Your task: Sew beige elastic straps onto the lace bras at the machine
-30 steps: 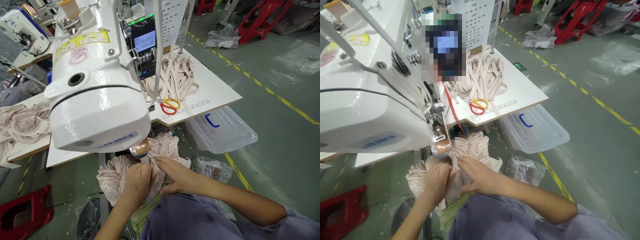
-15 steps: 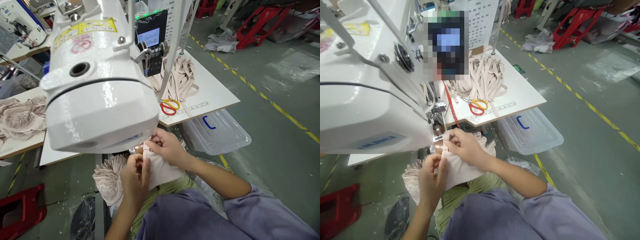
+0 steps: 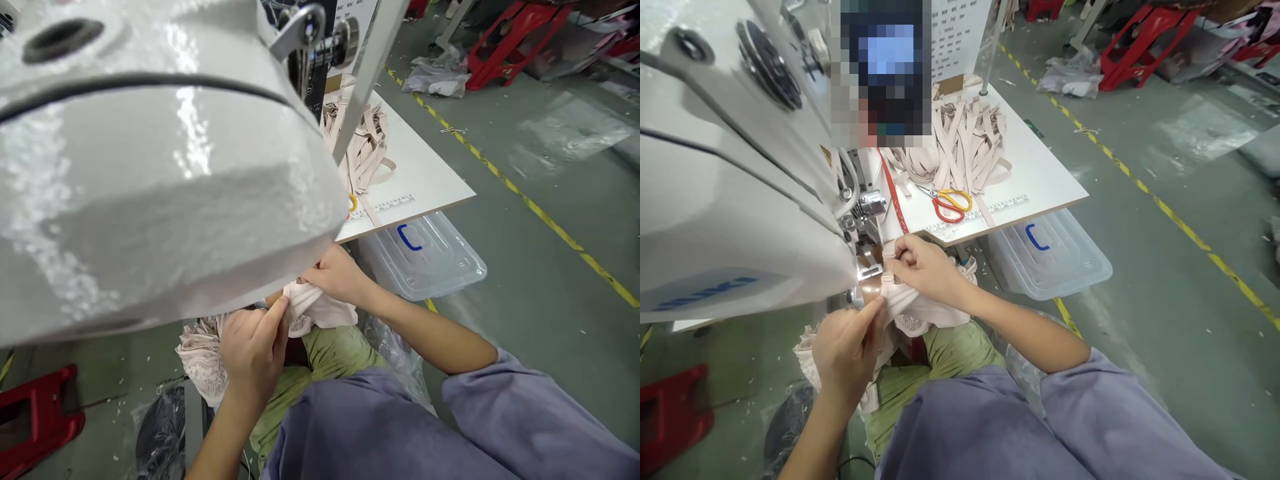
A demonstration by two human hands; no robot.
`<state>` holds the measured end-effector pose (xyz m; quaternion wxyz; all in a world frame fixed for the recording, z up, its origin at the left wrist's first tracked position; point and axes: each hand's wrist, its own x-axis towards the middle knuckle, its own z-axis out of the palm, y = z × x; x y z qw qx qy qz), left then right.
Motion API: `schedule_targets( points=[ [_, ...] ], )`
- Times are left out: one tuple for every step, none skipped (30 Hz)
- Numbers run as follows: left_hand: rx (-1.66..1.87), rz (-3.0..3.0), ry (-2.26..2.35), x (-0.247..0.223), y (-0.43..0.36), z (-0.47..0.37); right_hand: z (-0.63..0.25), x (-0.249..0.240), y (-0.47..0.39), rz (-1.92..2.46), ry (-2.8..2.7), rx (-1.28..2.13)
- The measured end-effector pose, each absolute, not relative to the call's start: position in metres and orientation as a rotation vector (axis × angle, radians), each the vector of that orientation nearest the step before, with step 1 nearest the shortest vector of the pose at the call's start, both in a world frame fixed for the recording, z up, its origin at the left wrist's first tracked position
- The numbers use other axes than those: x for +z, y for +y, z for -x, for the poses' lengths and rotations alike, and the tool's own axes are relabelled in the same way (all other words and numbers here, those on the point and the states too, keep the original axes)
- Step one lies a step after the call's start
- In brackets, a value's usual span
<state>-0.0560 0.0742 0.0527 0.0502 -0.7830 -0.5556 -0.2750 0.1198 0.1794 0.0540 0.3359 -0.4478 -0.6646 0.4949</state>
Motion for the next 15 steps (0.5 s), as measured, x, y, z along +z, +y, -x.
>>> schedule_targets(
  points=[
    [-0.798, 2.369, -1.680, 0.054, 0.075, 0.056, -0.118, 0.053, 0.182, 1.162, -1.740, 1.271],
    [-0.758, 2.351, -1.679, 0.055, 0.076, 0.057, -0.117, 0.052, 0.186, 1.152, -1.755, 1.249],
    [-0.721, 2.334, -1.687, 0.057, 0.077, 0.057, -0.115, 0.051, 0.189, 1.140, -1.777, 1.229],
    [-0.688, 2.317, -1.702, 0.058, 0.078, 0.057, -0.113, 0.051, 0.192, 1.128, -1.804, 1.211],
    [-0.662, 2.299, -1.717, 0.060, 0.079, 0.057, -0.112, 0.051, 0.195, 1.119, -1.833, 1.196],
    [-0.642, 2.284, -1.730, 0.062, 0.080, 0.057, -0.110, 0.052, 0.198, 1.114, -1.861, 1.181],
    [-0.628, 2.272, -1.741, 0.063, 0.082, 0.057, -0.109, 0.054, 0.201, 1.110, -1.887, 1.167],
    [-0.616, 2.263, -1.755, 0.064, 0.083, 0.058, -0.107, 0.055, 0.203, 1.110, -1.909, 1.156],
    [-0.605, 2.253, -1.779, 0.065, 0.084, 0.058, -0.106, 0.057, 0.205, 1.110, -1.926, 1.145],
    [-0.600, 2.243, -1.809, 0.065, 0.085, 0.058, -0.105, 0.058, 0.207, 1.110, -1.941, 1.134],
    [-0.603, 2.241, -1.845, 0.065, 0.085, 0.059, -0.104, 0.059, 0.208, 1.108, -1.954, 1.126],
    [-0.613, 2.243, -1.885, 0.065, 0.086, 0.060, -0.102, 0.060, 0.210, 1.108, -1.965, 1.117],
    [-0.630, 2.247, -1.920, 0.064, 0.086, 0.061, -0.101, 0.061, 0.211, 1.111, -1.973, 1.111],
    [-0.649, 2.253, -1.948, 0.063, 0.086, 0.061, -0.101, 0.061, 0.213, 1.119, -1.977, 1.106],
    [-0.666, 2.261, -1.969, 0.062, 0.086, 0.062, -0.100, 0.060, 0.214, 1.128, -1.978, 1.105]
  ],
)
